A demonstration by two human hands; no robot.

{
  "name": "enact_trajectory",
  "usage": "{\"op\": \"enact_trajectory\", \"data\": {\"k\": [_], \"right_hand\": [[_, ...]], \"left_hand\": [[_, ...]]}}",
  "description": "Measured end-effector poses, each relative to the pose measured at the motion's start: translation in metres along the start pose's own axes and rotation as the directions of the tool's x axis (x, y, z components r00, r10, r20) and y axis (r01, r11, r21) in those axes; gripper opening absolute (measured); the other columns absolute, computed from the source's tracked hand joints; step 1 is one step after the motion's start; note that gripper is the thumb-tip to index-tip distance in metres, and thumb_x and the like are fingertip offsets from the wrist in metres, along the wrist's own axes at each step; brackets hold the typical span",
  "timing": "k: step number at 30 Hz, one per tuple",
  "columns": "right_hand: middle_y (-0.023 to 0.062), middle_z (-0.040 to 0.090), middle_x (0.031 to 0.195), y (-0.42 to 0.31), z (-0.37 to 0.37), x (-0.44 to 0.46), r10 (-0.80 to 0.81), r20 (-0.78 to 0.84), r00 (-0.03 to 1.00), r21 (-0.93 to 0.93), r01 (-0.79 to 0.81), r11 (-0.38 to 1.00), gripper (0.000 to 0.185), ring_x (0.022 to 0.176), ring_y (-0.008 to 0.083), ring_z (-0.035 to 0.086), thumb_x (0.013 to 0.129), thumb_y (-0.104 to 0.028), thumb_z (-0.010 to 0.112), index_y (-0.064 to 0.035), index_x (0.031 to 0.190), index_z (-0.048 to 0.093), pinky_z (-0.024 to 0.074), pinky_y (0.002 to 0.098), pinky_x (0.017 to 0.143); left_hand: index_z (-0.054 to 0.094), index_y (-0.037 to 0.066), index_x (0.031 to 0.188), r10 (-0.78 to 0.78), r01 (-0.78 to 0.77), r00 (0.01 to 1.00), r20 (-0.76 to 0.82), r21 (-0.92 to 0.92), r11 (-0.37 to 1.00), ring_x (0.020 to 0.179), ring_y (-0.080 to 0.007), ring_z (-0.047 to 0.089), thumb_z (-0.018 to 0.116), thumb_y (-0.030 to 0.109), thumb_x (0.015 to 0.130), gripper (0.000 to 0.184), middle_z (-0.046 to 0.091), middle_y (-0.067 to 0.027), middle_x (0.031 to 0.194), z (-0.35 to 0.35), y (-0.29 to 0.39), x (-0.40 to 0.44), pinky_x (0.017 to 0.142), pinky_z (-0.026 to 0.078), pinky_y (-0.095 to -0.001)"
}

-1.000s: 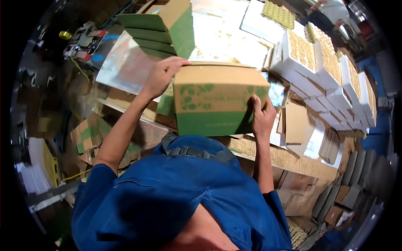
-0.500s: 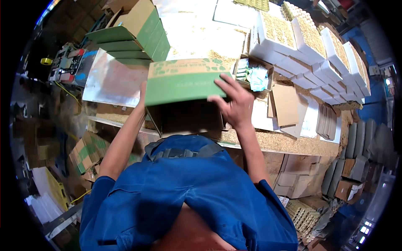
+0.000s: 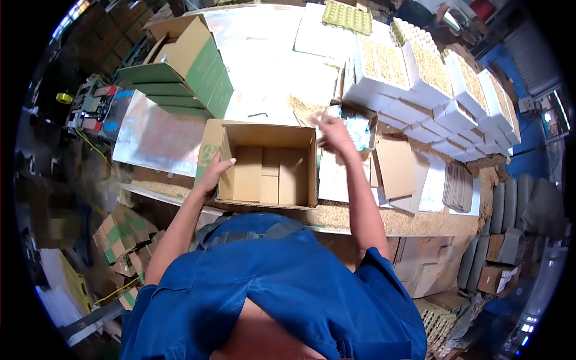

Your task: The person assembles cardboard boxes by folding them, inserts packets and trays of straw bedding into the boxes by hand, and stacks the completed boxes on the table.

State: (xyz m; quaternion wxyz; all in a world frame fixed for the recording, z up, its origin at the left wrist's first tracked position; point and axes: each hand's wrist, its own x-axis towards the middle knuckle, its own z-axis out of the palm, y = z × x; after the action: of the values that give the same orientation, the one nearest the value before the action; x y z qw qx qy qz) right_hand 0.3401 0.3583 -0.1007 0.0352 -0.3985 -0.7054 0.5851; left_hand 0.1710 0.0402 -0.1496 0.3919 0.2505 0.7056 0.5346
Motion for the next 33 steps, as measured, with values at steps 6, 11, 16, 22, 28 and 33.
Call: {"op": "enact_trajectory", "data": {"k": [6, 11, 16, 22, 28, 33], "right_hand": [[0.0221, 0.053, 0.126, 0.015, -0.158, 0.118, 0.372, -0.487, 0.791, 0.698, 0.096, 0.71, 0.087, 0.098, 0.0373, 0.061, 0.074, -0.049, 0.079, -0.0019, 0.137, 0.041, 0.0586, 0.0461, 0.065], [0.0132, 0.06, 0.12, 0.033, -0.192, 0.195, 0.395, -0.362, 0.844, 0.804, 0.069, 0.59, 0.052, 0.097, 0.0341, 0.062, 0.084, -0.037, 0.07, -0.0111, 0.126, 0.053, 0.048, 0.0567, 0.077], [0.0137, 0.053, 0.132, 0.033, -0.178, 0.213, 0.416, -0.365, 0.833, 0.809, 0.062, 0.585, 0.049, 0.112, 0.0372, 0.055, 0.088, -0.036, 0.059, -0.0149, 0.131, 0.047, 0.0454, 0.0595, 0.087], [0.0285, 0.043, 0.132, 0.108, -0.22, 0.216, -0.159, -0.296, 0.942, 0.646, 0.32, 0.693, 0.052, 0.121, 0.0409, 0.049, 0.091, 0.003, 0.041, -0.0057, 0.141, 0.032, 0.0437, 0.0521, 0.106], [0.0171, 0.052, 0.123, 0.064, -0.16, 0.133, -0.159, -0.416, 0.895, 0.441, 0.352, 0.825, 0.048, 0.105, 0.0263, 0.055, 0.087, -0.005, 0.047, -0.0031, 0.135, 0.041, 0.0498, 0.04, 0.087], [0.0183, 0.054, 0.122, 0.047, -0.119, 0.072, -0.11, -0.444, 0.889, 0.447, 0.326, 0.833, 0.05, 0.106, 0.0287, 0.056, 0.086, -0.011, 0.052, -0.0008, 0.134, 0.043, 0.0488, 0.0418, 0.09]], "left_hand": [[0.041, -0.005, 0.137, 0.025, -0.024, 1.0, 0.01, -0.045, 0.999, 0.114, -0.0214, 0.053, 0.057, 0.025, 0.089, 0.059, 0.056, -0.0148, 0.127, 0.001, 0.005, 0.0, 0.1, 0.039, -0.0316], [0.04, -0.006, 0.138, 0.022, -0.022, 0.999, -0.033, -0.01, 1.0, 0.113, -0.022, 0.053, 0.057, 0.024, 0.088, 0.061, 0.056, -0.0149, 0.127, 0.007, 0.012, -0.007, 0.099, 0.039, -0.0316], [0.031, -0.005, 0.145, 0.044, -0.046, 0.999, -0.033, -0.07, 0.996, 0.134, -0.0255, 0.038, 0.059, 0.024, 0.087, 0.071, 0.042, -0.0193, 0.144, 0.005, 0.003, -0.005, 0.111, 0.028, -0.0342], [0.018, -0.006, 0.149, 0.155, -0.161, 0.986, -0.055, -0.127, 0.979, 0.143, -0.0287, 0.023, 0.068, 0.029, 0.082, 0.09, 0.027, -0.0215, 0.153, 0.011, 0.002, 0.002, 0.116, 0.02, -0.0369], [0.028, -0.002, 0.146, 0.312, -0.305, 0.944, -0.106, 0.073, 0.95, 0.137, -0.0274, 0.032, 0.066, 0.027, 0.083, 0.079, 0.036, -0.0198, 0.147, 0.011, -0.044, 0.039, 0.114, 0.023, -0.0349], [0.032, 0.0, 0.143, 0.244, -0.242, 0.965, -0.096, 0.036, 0.97, 0.131, -0.028, 0.039, 0.064, 0.028, 0.084, 0.074, 0.044, -0.0196, 0.141, 0.01, -0.037, 0.027, 0.11, 0.028, -0.0352]]}}
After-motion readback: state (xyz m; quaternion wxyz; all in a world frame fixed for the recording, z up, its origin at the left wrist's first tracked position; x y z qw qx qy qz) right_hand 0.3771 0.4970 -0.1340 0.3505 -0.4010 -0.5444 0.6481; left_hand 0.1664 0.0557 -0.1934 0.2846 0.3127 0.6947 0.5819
